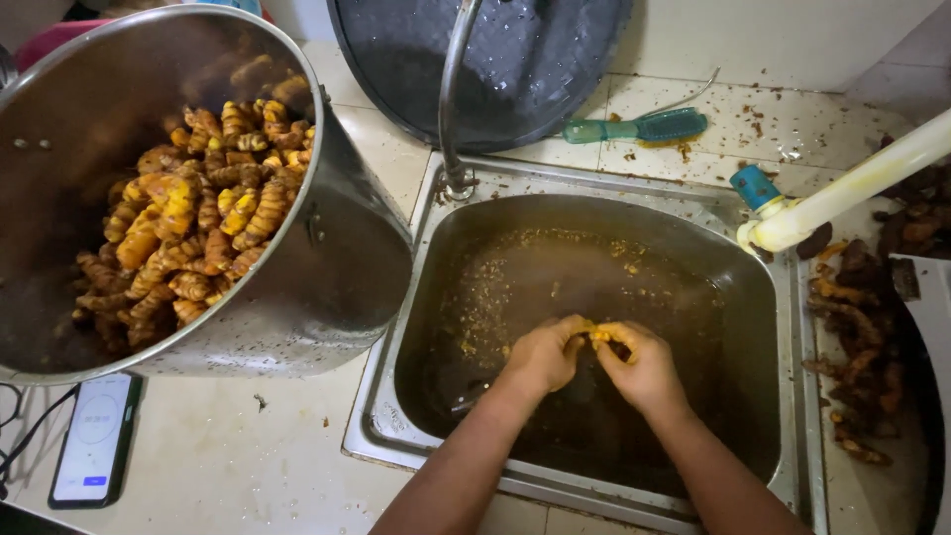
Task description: Washing and peeling turmeric roots in a sink filled with water
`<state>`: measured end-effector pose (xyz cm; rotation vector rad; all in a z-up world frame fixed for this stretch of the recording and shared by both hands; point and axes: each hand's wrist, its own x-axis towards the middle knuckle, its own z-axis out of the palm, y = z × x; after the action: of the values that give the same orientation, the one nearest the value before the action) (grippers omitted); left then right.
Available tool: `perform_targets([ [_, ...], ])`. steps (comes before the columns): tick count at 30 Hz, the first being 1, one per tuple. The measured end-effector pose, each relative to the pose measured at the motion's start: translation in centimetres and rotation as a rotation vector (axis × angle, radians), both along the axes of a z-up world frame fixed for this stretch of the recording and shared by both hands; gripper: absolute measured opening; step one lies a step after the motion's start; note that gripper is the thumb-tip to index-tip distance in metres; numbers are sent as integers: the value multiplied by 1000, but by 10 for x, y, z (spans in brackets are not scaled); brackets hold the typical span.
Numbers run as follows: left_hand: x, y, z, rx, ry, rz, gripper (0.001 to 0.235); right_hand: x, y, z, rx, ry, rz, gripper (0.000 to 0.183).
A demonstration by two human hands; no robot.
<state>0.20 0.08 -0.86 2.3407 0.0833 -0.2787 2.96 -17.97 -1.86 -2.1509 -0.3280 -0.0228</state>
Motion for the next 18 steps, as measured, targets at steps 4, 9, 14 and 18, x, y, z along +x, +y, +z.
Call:
perform_targets([
  [4,7,15,-1,41,101,-11,23,-3,2,-14,-34,76,38,20],
  [9,5,26,-34,261,366,-174,34,14,-30,-84,-229,279,59,19],
  [14,7,16,-15,-27,344,-92,36,6,-13,-34,215,519,-34,32],
  [18,4,11,7,-320,247,19,43,0,-9,-10,603,749,-10,48],
])
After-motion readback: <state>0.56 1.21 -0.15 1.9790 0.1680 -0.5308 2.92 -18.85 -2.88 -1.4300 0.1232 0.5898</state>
